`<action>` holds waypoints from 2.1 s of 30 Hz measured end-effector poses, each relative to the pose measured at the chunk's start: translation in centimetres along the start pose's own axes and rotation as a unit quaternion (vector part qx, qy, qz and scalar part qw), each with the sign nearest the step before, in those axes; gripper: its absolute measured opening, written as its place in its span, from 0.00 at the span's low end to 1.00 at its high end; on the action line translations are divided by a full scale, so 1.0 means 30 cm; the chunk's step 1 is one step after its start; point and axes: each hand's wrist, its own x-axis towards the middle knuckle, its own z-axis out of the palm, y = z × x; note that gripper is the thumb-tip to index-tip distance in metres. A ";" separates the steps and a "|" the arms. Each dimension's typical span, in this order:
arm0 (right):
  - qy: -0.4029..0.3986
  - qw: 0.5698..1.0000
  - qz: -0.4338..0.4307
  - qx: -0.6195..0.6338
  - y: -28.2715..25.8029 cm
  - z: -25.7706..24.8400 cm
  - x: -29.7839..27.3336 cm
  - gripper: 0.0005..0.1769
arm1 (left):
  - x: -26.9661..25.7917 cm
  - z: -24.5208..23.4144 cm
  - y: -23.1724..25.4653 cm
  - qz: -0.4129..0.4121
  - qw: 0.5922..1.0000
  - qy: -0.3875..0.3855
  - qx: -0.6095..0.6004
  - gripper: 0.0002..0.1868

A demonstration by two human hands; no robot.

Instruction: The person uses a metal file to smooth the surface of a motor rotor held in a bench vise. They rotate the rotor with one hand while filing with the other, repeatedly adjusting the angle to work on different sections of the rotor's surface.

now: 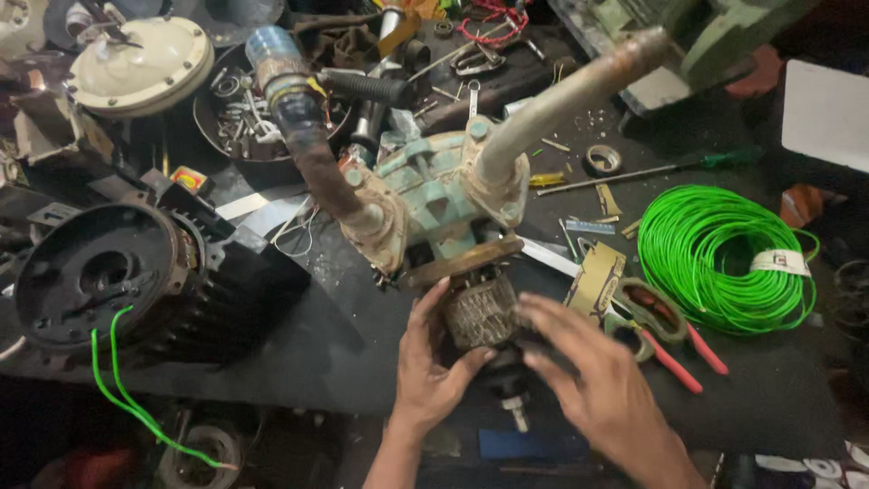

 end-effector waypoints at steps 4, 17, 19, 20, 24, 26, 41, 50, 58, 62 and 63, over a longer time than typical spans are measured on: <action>0.004 1.000 0.014 -0.007 -0.014 0.000 0.003 0.26 | -0.013 0.009 0.014 -0.024 1.000 0.006 -0.014 0.47; 0.019 0.999 -0.037 0.002 -0.007 0.004 0.012 0.26 | 0.006 -0.001 0.017 0.007 1.000 0.006 -0.003 0.47; 0.021 0.999 -0.030 -0.006 0.005 0.012 0.001 0.26 | -0.002 0.001 0.014 0.016 0.999 0.006 0.030 0.47; 0.020 0.999 -0.028 -0.015 0.013 0.017 0.002 0.25 | -0.003 0.001 0.014 0.014 0.999 0.007 0.048 0.48; 0.026 0.999 -0.032 -0.029 0.017 0.018 0.042 0.26 | 0.011 0.002 0.028 0.038 0.995 0.017 0.089 0.47; 0.012 0.999 -0.019 -0.036 0.009 0.009 0.055 0.26 | 0.005 0.003 0.035 0.021 0.997 0.014 0.078 0.47; 0.019 0.998 -0.026 -0.048 -0.054 0.019 -0.003 0.28 | 0.009 -0.002 0.034 0.026 0.998 0.009 0.049 0.47; 0.034 0.996 -0.032 -0.078 -0.054 0.049 0.027 0.26 | 0.014 -0.007 0.041 0.043 0.994 0.019 0.100 0.47; 0.047 0.996 0.006 -0.070 -0.067 0.015 0.024 0.28 | 0.020 -0.009 0.037 0.052 0.993 0.021 0.101 0.48; 0.039 0.994 -0.037 -0.100 -0.066 0.053 -0.006 0.29 | 0.016 -0.021 0.029 0.040 0.994 0.015 0.099 0.47; 0.038 0.992 -0.037 -0.115 -0.061 0.061 -0.013 0.28 | 0.019 -0.021 0.026 0.047 0.993 0.014 0.103 0.47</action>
